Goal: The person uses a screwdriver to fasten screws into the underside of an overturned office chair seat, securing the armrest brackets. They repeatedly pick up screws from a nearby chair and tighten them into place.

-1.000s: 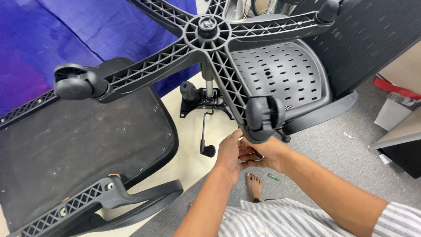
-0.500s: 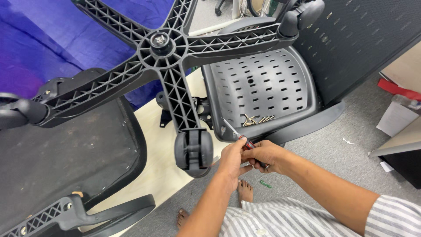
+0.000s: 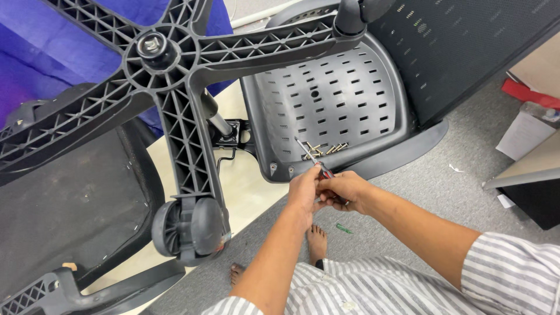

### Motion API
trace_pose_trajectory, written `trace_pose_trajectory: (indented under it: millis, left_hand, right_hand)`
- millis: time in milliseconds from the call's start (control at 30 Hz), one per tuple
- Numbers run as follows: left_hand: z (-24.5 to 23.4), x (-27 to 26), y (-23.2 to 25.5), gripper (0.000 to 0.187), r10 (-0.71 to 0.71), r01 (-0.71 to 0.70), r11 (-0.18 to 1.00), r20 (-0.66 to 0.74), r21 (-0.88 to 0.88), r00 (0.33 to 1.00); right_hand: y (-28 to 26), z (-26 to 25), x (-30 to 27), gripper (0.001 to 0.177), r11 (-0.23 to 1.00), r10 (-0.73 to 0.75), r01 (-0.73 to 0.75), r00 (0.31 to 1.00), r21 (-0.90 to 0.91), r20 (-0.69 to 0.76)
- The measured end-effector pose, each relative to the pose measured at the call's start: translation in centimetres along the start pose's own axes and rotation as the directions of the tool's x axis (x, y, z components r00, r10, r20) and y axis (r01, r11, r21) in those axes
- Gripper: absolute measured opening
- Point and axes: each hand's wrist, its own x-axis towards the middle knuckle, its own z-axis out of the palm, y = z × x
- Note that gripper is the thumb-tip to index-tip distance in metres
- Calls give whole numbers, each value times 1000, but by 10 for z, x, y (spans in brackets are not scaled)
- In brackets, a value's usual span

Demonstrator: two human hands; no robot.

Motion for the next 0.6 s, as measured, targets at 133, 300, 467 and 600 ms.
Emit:
trace_pose_trajectory:
  millis: [133,300,467,600]
  left_hand:
    - [7,33,0,29,16,-15,1000,-10,18,1000]
    - [8,73,-10,25,7,-3,998,-71,59,997]
    - [4,104,-12,24,132,-68,965,-246,252,960]
    - [-1,120,-4,29,375,-49,777,-400,627,836]
  right_hand:
    - [-3,-12,15,14,994,17,-11,999,113,-45]
    - [-6,-21,39,17,992,45,-32,994,124,-97]
    - [0,-26,62,11,989,22,-5,993,145,-120]
    - [5,-32,76,15,983,33,-11,993,183,-115]
